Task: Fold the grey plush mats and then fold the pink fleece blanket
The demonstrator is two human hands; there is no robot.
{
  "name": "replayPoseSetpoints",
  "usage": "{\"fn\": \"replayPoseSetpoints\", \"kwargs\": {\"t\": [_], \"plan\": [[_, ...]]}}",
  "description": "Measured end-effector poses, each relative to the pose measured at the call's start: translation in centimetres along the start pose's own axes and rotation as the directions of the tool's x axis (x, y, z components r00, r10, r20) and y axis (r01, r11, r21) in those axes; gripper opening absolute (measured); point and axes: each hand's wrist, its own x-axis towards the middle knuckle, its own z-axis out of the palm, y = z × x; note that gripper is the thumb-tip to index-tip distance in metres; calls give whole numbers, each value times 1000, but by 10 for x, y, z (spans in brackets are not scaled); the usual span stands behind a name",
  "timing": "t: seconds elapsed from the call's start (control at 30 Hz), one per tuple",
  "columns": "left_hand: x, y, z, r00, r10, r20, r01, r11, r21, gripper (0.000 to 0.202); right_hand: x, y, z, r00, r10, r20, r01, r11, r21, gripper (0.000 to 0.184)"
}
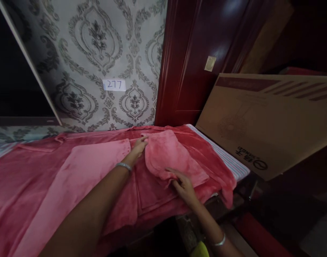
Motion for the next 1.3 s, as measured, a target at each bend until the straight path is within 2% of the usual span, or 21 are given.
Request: {"fn": "replayPoseSetpoints", "kwargs": {"t": [0.1, 0.2, 0.3, 0.43, 0.5, 0.57, 0.63, 0.7, 0.77, 0.8, 0.9, 0.97, 1.13, 1.23, 1.3], "plan": [[4, -6, -6, 992, 71, -101, -66, 996, 56, 50, -10, 1, 16, 987, -128, 96, 142, 978, -154, 62], [-3, -17, -24, 994, 54, -100, -43, 993, 111, 42, -23, 8, 29, 964, -147, 220, 201, 948, -249, 73], [-12, -24, -36, 997, 45, -59, -36, 989, 145, 39, -30, 11, 37, 969, -128, 212, 184, 945, -269, 76], [-17, -25, -35, 998, 62, 0, -61, 986, 154, 49, -26, 1, 42, 985, -42, 169, 81, 969, -234, 72], [-18, -25, -34, 997, 68, 40, -73, 987, 145, 54, -21, -5, 41, 989, -13, 148, 35, 989, -146, 62], [-17, -25, -35, 995, 68, 67, -77, 987, 139, 53, -18, -7, 39, 996, 30, 88, -32, 999, 26, 42], [-16, -26, -37, 995, 73, 66, -81, 988, 135, 45, -18, -4, 35, 986, 168, -9, -161, 960, 229, 29], [-14, -28, -37, 995, 94, 45, -99, 987, 125, 37, -20, 0, 32, 934, 348, -74, -299, 881, 366, 39], [-11, -30, -36, 994, 109, 20, -111, 987, 120, 36, -23, 2, 32, 908, 410, -90, -348, 854, 387, 48], [-10, -30, -36, 994, 110, 13, -111, 986, 123, 38, -24, 2, 33, 923, 376, -82, -325, 875, 358, 49], [-8, -32, -34, 994, 107, 5, -106, 982, 154, 46, -24, -3, 37, 989, 145, -14, -139, 970, 199, 42], [-8, -32, -33, 991, 129, -16, -124, 974, 187, 46, -23, -6, 38, 999, 37, -6, -36, 993, 112, 37], [-3, -34, -33, 970, 210, -125, -165, 941, 297, 26, -26, -6, 31, 987, 27, -158, -18, 998, 57, 30], [1, -36, -34, 967, 180, -182, -110, 935, 338, 17, -30, -3, 33, 996, -47, -72, 45, 998, -33, 27], [2, -36, -34, 968, 162, -192, -86, 933, 351, 20, -32, -3, 36, 996, -85, 3, 85, 991, -106, 29]]}}
